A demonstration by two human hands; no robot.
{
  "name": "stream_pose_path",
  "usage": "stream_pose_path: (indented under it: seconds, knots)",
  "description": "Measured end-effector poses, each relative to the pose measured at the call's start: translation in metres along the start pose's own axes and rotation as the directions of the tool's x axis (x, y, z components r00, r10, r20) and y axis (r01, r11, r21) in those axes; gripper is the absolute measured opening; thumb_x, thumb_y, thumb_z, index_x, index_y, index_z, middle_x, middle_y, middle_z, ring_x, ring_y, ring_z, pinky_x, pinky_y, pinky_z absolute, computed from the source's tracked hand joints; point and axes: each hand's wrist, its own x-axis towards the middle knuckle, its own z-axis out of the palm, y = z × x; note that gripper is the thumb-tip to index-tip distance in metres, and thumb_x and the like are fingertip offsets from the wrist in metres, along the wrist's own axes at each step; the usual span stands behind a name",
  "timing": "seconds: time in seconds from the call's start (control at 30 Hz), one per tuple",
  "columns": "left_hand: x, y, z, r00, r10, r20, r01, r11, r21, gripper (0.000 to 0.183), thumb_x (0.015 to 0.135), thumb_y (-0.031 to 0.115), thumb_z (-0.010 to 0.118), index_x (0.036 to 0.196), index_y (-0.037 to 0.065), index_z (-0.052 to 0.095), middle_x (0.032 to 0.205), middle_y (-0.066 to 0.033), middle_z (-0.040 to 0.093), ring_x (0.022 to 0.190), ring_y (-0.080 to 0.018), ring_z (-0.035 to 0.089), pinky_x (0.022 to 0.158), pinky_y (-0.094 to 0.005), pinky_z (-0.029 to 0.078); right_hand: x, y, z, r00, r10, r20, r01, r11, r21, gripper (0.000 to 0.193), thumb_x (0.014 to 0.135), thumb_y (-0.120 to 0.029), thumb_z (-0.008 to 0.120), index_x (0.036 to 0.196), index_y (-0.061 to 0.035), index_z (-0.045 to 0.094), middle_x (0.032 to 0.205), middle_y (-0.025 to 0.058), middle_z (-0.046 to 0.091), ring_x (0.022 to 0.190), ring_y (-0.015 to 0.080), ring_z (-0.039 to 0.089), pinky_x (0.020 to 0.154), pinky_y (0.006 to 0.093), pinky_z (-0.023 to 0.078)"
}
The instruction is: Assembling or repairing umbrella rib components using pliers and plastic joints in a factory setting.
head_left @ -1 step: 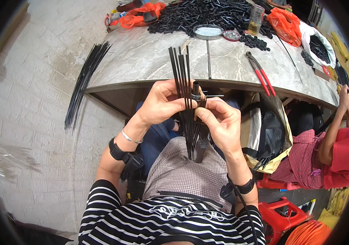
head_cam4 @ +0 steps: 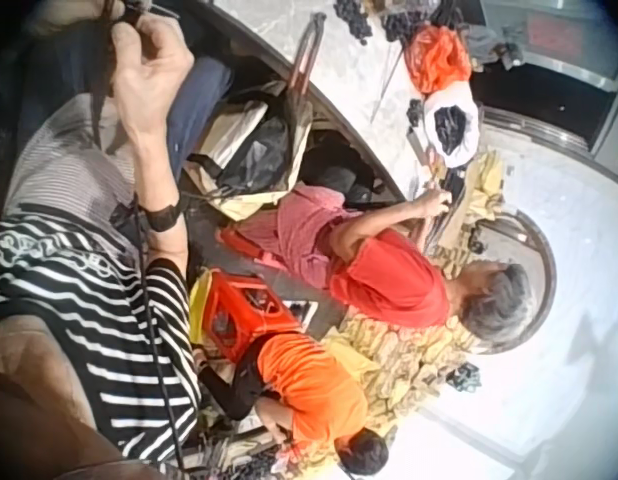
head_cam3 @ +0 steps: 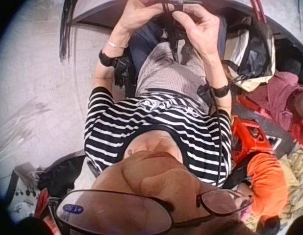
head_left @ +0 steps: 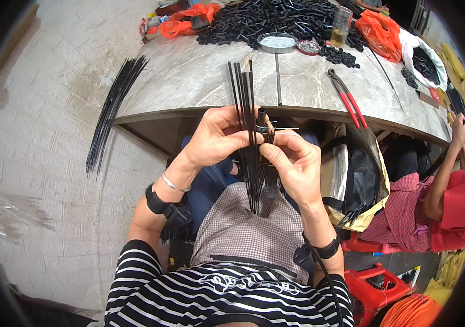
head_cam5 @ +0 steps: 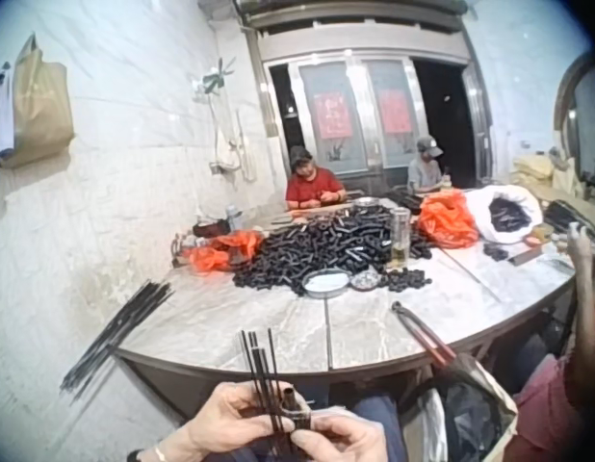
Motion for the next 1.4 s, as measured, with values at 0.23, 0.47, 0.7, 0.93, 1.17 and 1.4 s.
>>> stream_pose_path:
  seconds: [0.23, 0.47, 0.7, 0.93, 1.17, 1.4]
  knots:
    - [-0.003, 0.003, -0.006, 1.0, -0.005, 0.031, 0.0, 0.989, 0.151, 0.034, 0.083, -0.001, 0.065, 0.116, -0.004, 0.057, 0.103, -0.0087, 0.066, 0.096, -0.0132, 0.062, 0.085, -0.0277, 0.05, 0.003, -0.002, -0.002, 0.998, 0.056, 0.008, -0.055, 0.993, -0.105, 0.014, 0.078, 0.0, 0.071, 0.091, 0.0044, 0.067, 0.082, 0.0059, 0.067, 0.076, 0.0093, 0.061, 0.069, 0.0217, 0.049]
    - [-0.003, 0.004, -0.006, 0.998, 0.021, 0.061, -0.03, 0.987, 0.161, 0.035, 0.084, -0.001, 0.065, 0.118, -0.005, 0.056, 0.105, -0.0086, 0.066, 0.096, -0.0128, 0.062, 0.085, -0.0268, 0.05, 0.003, -0.007, 0.001, 0.987, 0.163, 0.006, -0.162, 0.987, -0.018, 0.015, 0.079, -0.004, 0.072, 0.091, 0.0036, 0.067, 0.079, 0.0039, 0.068, 0.07, 0.0069, 0.061, 0.064, 0.0204, 0.049]
    - [-0.002, -0.004, 0.011, 0.992, 0.036, -0.12, -0.024, 0.995, 0.101, 0.033, 0.085, -0.003, 0.063, 0.117, -0.003, 0.058, 0.107, -0.0061, 0.066, 0.095, -0.0104, 0.06, 0.085, -0.0254, 0.049, 0.002, -0.002, -0.002, 0.997, 0.039, -0.059, -0.045, 0.994, -0.099, 0.012, 0.079, -0.003, 0.072, 0.088, 0.0036, 0.066, 0.077, 0.0027, 0.066, 0.069, 0.005, 0.058, 0.06, 0.0189, 0.047]
    - [0.0, -0.002, 0.014, 0.988, -0.025, -0.156, 0.037, 0.997, 0.072, 0.034, 0.081, -0.003, 0.066, 0.114, -0.003, 0.059, 0.105, -0.007, 0.066, 0.097, -0.0146, 0.062, 0.089, -0.0292, 0.049, 0.002, 0.002, -0.002, 0.997, 0.019, -0.07, -0.024, 0.997, -0.07, 0.012, 0.08, -0.004, 0.072, 0.088, 0.0028, 0.066, 0.074, 0.0017, 0.065, 0.065, 0.0037, 0.056, 0.055, 0.0178, 0.046]
    - [0.002, -0.001, 0.005, 0.998, -0.003, -0.07, 0.011, 0.993, 0.118, 0.032, 0.083, 0.003, 0.069, 0.113, -0.003, 0.06, 0.1, -0.0035, 0.066, 0.091, -0.0087, 0.06, 0.08, -0.0234, 0.049, 0.008, 0.003, -0.006, 0.98, 0.189, -0.058, -0.189, 0.982, 0.018, 0.011, 0.08, -0.006, 0.072, 0.086, 0.0006, 0.066, 0.073, 0.0016, 0.065, 0.063, 0.0047, 0.058, 0.056, 0.0181, 0.047]
    - [0.008, -0.002, 0.004, 0.995, -0.087, -0.056, 0.088, 0.996, 0.024, 0.032, 0.086, 0.003, 0.064, 0.117, -0.002, 0.059, 0.103, -0.0036, 0.065, 0.094, -0.0083, 0.058, 0.085, -0.0232, 0.047, 0.008, 0.01, -0.001, 0.992, 0.078, -0.096, -0.081, 0.996, -0.023, 0.012, 0.08, -0.006, 0.073, 0.083, 0.0012, 0.065, 0.073, 0.0014, 0.065, 0.064, 0.0041, 0.057, 0.057, 0.0181, 0.046]
